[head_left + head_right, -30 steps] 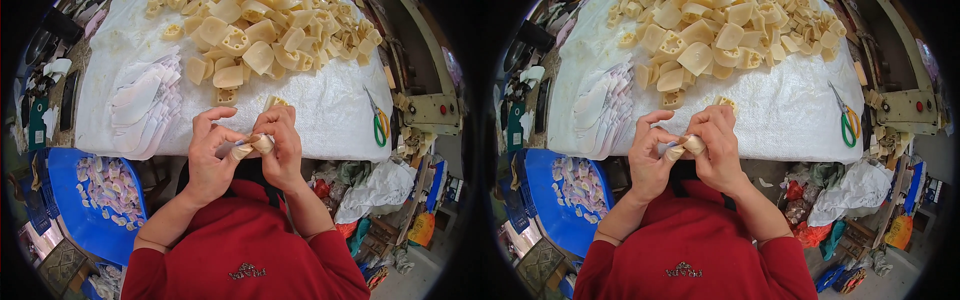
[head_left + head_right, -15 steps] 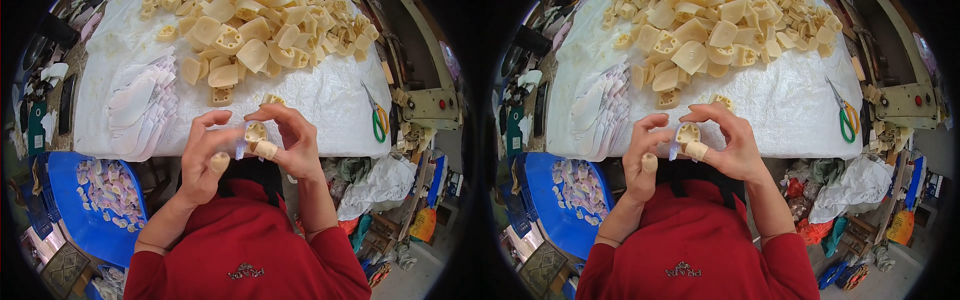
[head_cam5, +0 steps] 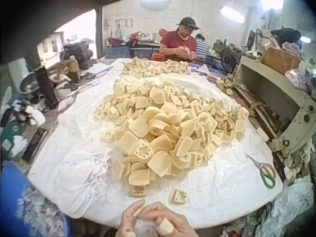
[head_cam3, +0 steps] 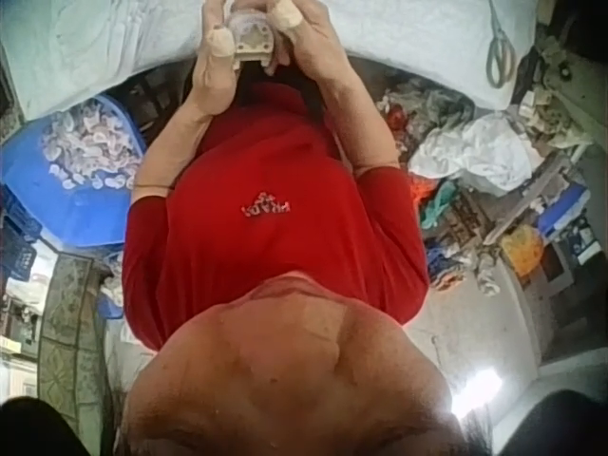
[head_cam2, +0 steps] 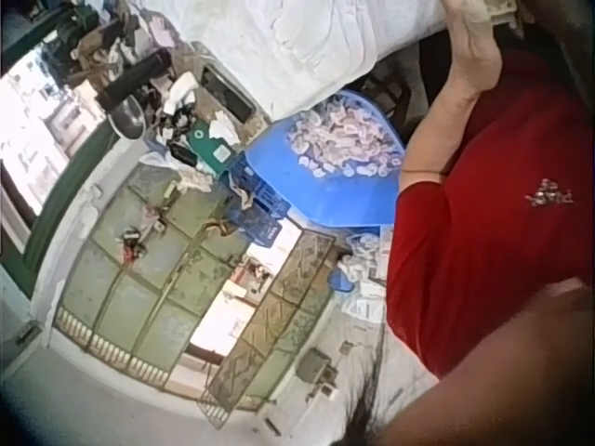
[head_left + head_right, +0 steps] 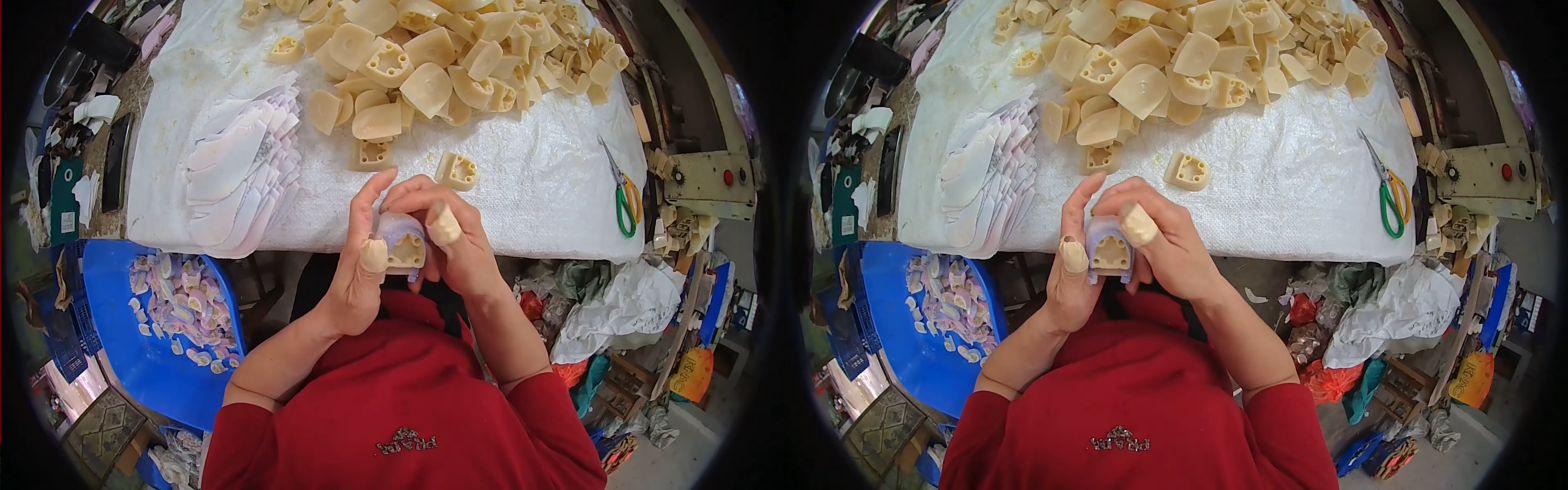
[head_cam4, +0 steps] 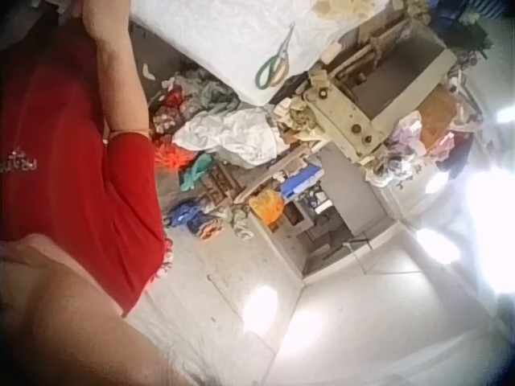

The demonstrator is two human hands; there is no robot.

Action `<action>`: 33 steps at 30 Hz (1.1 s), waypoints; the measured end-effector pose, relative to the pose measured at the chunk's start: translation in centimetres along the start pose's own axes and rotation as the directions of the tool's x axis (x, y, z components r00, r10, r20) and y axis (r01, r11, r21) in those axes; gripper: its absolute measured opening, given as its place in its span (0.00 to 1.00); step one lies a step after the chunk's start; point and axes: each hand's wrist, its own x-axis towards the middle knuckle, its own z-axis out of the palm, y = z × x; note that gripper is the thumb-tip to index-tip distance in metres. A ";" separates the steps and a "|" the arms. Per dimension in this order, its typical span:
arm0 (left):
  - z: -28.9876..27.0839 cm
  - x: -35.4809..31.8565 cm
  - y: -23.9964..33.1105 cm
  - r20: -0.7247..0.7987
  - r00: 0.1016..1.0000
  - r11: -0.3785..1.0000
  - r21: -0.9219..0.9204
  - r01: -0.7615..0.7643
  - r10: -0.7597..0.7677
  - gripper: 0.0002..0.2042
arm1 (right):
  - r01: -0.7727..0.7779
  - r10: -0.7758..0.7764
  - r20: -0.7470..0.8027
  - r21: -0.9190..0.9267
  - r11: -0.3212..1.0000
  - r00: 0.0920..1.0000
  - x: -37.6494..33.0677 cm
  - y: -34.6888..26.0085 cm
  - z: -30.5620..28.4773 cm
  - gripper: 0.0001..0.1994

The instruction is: Manually applying white adhesive or protective strips to beige shoe component parts.

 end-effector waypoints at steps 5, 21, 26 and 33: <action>0.5 -0.1 -0.8 -0.078 0.991 0.954 0.289 -0.084 0.111 0.33 | -0.258 0.247 0.111 0.096 0.961 0.963 0.1 -0.1 0.3 0.07; 1.2 0.4 -1.3 -0.344 0.928 0.976 0.203 -0.079 0.146 0.23 | 0.214 -0.209 0.047 -0.144 0.966 0.977 -0.6 2.3 1.9 0.17; -0.8 -0.1 -1.2 -0.239 0.969 0.966 0.258 -0.002 0.066 0.32 | 0.181 -0.190 -0.002 -0.288 0.940 0.982 -0.6 1.2 2.0 0.18; -2.2 0.9 0.6 0.115 0.960 0.511 0.827 -0.235 0.255 0.44 | 0.220 -0.267 0.054 -0.733 0.643 0.962 0.4 -0.6 0.0 0.20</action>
